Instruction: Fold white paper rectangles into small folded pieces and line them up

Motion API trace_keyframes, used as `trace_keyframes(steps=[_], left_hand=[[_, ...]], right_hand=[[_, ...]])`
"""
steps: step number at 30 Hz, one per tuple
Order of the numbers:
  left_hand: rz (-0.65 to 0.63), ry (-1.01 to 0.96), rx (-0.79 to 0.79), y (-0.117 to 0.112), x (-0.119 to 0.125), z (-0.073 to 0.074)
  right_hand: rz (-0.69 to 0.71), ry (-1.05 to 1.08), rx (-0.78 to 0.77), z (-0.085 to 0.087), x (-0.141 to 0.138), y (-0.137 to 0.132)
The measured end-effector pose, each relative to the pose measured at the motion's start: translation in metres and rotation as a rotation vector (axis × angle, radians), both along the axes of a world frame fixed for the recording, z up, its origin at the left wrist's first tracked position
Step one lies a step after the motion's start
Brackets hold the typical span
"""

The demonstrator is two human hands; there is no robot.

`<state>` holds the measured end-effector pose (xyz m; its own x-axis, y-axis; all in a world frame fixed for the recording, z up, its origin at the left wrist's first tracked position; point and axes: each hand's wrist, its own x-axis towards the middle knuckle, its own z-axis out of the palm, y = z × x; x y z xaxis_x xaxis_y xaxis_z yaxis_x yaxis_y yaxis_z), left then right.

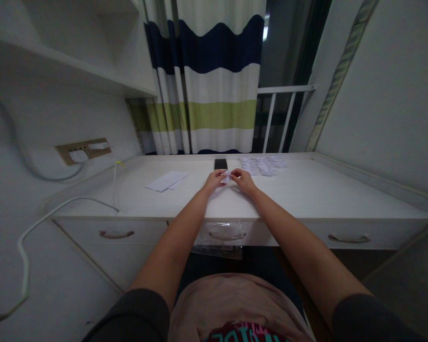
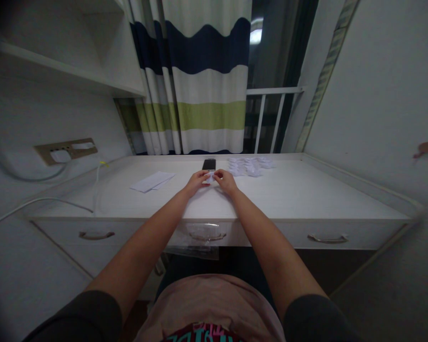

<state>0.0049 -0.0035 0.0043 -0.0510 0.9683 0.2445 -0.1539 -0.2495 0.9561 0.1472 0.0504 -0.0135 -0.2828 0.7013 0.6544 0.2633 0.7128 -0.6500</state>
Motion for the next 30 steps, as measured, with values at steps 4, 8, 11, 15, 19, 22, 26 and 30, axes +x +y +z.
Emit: trace_keyframes(steps=[4,8,11,15,19,22,26,30], left_hand=[[0.058,0.093,0.052,0.0035,0.0011,-0.0012],[0.074,0.107,0.103,0.0047,0.0012,-0.0009],[0.115,0.08,0.095,0.0033,-0.0006,0.0006],[0.135,-0.036,0.066,0.0011,-0.003,0.0031],[0.088,-0.174,0.035,0.0002,-0.0046,0.0053],[0.061,-0.268,0.02,-0.0002,-0.0059,0.0068],[0.06,-0.35,-0.006,-0.0005,-0.0075,0.0081],[0.067,-0.383,-0.007,-0.0002,-0.0082,0.0077]], right_hand=[[0.021,-0.04,-0.01,0.0018,0.0001,-0.0039],[0.041,-0.043,-0.024,0.0038,0.0004,-0.0053],[0.064,0.003,-0.039,0.0051,0.001,-0.0052],[0.083,0.082,-0.115,0.006,0.0014,-0.0033],[0.086,0.176,-0.215,0.0069,0.0015,-0.0016],[0.108,0.263,-0.268,0.0074,0.0021,-0.0018],[0.145,0.356,-0.307,0.0061,0.0025,-0.001],[0.181,0.382,-0.31,0.0033,0.0016,0.0033]])
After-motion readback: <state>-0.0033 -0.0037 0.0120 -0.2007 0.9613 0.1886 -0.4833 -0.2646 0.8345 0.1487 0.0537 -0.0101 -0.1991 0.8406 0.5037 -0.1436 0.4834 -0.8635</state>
